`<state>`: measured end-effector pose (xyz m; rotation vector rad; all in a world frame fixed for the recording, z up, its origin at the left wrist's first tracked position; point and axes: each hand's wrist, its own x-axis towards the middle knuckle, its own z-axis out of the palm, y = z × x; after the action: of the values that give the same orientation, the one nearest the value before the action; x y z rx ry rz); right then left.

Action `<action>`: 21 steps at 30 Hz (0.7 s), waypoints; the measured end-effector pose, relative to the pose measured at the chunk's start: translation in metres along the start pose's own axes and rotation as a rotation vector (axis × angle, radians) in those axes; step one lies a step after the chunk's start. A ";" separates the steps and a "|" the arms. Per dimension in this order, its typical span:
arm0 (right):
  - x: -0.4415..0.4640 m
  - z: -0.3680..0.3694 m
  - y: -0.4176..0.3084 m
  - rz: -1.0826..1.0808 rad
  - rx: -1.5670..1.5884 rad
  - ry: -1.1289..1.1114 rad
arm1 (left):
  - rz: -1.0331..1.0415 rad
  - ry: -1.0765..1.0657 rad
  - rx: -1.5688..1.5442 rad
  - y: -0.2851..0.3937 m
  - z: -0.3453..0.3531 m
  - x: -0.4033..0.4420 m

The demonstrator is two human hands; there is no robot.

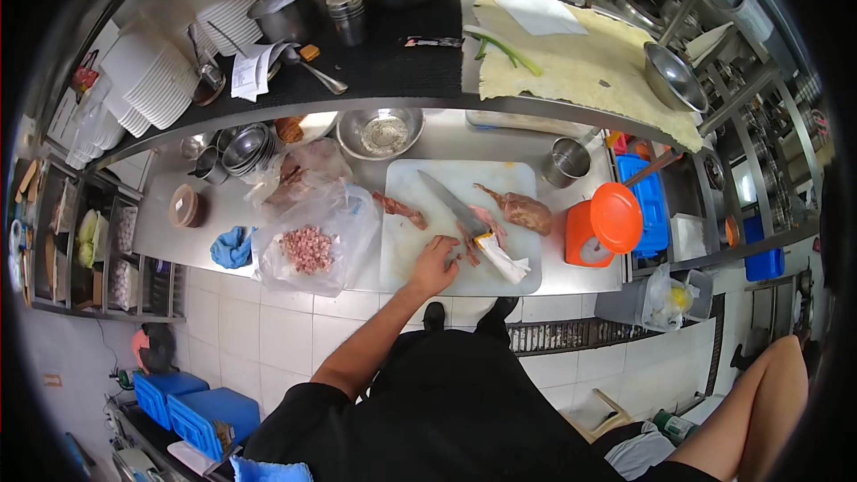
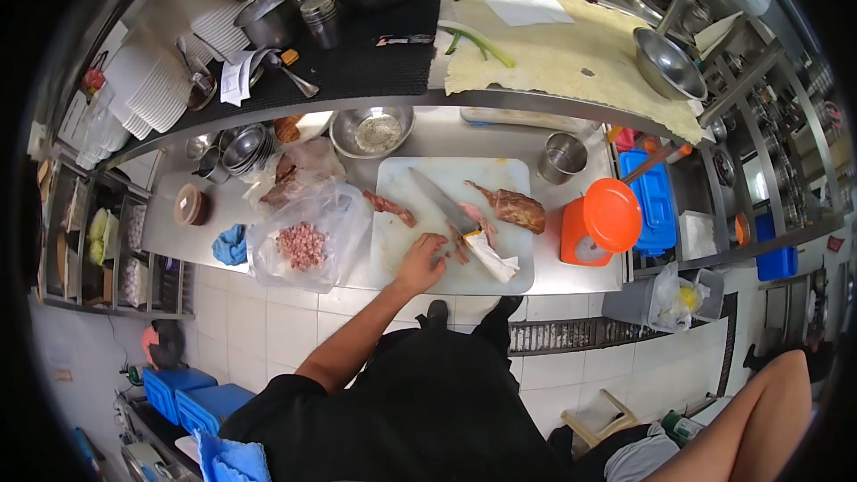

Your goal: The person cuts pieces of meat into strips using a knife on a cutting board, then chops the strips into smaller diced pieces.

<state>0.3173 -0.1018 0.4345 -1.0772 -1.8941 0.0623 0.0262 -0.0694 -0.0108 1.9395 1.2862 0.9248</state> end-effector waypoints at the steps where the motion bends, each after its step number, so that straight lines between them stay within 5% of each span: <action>1: 0.000 0.002 0.000 0.001 0.005 -0.003 | -0.002 0.000 0.002 -0.001 -0.002 -0.001; 21: -0.003 0.006 0.001 0.010 0.008 0.011 | -0.003 -0.014 0.008 0.000 -0.001 0.002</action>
<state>0.3142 -0.1012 0.4291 -1.0795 -1.8769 0.0693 0.0254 -0.0677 -0.0100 1.9469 1.2865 0.9044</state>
